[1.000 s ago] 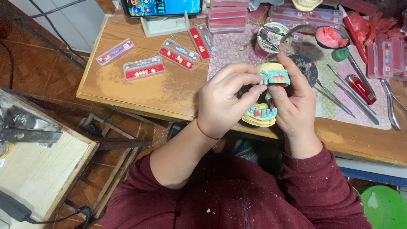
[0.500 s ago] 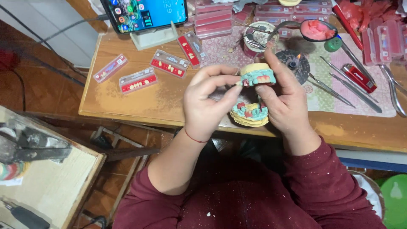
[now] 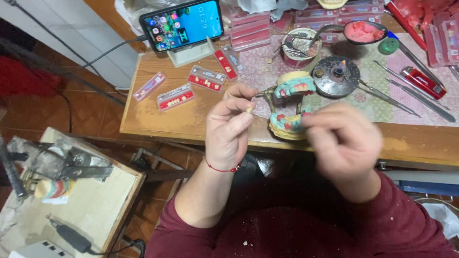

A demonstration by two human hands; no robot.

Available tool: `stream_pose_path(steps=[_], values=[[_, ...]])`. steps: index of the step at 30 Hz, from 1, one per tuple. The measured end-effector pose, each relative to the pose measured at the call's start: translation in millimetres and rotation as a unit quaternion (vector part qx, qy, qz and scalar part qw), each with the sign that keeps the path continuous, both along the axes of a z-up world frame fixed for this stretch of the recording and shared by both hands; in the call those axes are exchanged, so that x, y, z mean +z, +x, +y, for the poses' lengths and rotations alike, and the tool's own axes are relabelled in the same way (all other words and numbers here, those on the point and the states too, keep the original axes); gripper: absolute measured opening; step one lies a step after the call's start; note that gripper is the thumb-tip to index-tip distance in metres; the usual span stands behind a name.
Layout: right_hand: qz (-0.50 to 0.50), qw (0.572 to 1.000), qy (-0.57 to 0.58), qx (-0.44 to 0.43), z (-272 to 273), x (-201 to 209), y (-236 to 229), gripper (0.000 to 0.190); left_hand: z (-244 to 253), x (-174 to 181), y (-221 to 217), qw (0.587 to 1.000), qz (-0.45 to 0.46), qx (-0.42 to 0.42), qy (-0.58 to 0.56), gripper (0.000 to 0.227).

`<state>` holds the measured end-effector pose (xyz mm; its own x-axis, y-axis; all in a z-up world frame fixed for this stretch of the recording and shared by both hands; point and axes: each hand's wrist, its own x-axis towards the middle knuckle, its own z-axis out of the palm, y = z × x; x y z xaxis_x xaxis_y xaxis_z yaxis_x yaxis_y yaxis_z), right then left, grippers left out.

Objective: The person assembles a dental prosthesis by applying wax to a denture mold and embedding artificial teeth. They use a metal spatula to spread wax, a rotary tool to shape individual teeth, and tweezers to position components. The person repeatedly handles the mold and teeth, adjusting placement and smoothing the wax surface.

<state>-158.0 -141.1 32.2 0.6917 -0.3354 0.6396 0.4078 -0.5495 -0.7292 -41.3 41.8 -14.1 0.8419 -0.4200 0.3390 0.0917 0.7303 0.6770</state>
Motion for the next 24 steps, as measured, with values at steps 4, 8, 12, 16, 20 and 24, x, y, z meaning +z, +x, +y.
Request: stream_pose_path(steps=[4, 8, 12, 16, 20, 24], values=[[0.137, 0.972, -0.007, 0.191, 35.1, 30.3, 3.5, 0.018, 18.6, 14.9, -22.0, 0.999, -0.034, 0.015, 0.013, 0.014], [0.259, 0.886, 0.257, 0.287, 59.7, 21.2, 7.9, 0.021, 56.1, 38.0, -39.7, 0.970, -0.129, 0.121, 0.166, 0.014], [0.318, 0.854, 0.279, 0.301, 83.2, 8.1, 10.7, 0.018, 95.5, 61.4, -57.3, 0.778, -0.412, 0.330, 0.341, 0.019], [0.364, 0.833, 0.253, 0.331, 112.9, -11.5, 13.6, 0.017, 131.3, 63.6, -84.0, 0.677, -0.485, 0.384, 0.399, 0.024], [0.373, 0.814, 0.254, 0.365, 148.9, -36.3, 12.8, 0.013, 166.2, 54.9, -108.6, 0.628, -0.489, 0.416, 0.440, 0.023], [0.352, 0.795, 0.213, 0.445, 187.7, -44.6, 8.7, 0.010, 200.8, 48.5, -134.0, 0.583, -0.488, 0.452, 0.466, 0.025]])
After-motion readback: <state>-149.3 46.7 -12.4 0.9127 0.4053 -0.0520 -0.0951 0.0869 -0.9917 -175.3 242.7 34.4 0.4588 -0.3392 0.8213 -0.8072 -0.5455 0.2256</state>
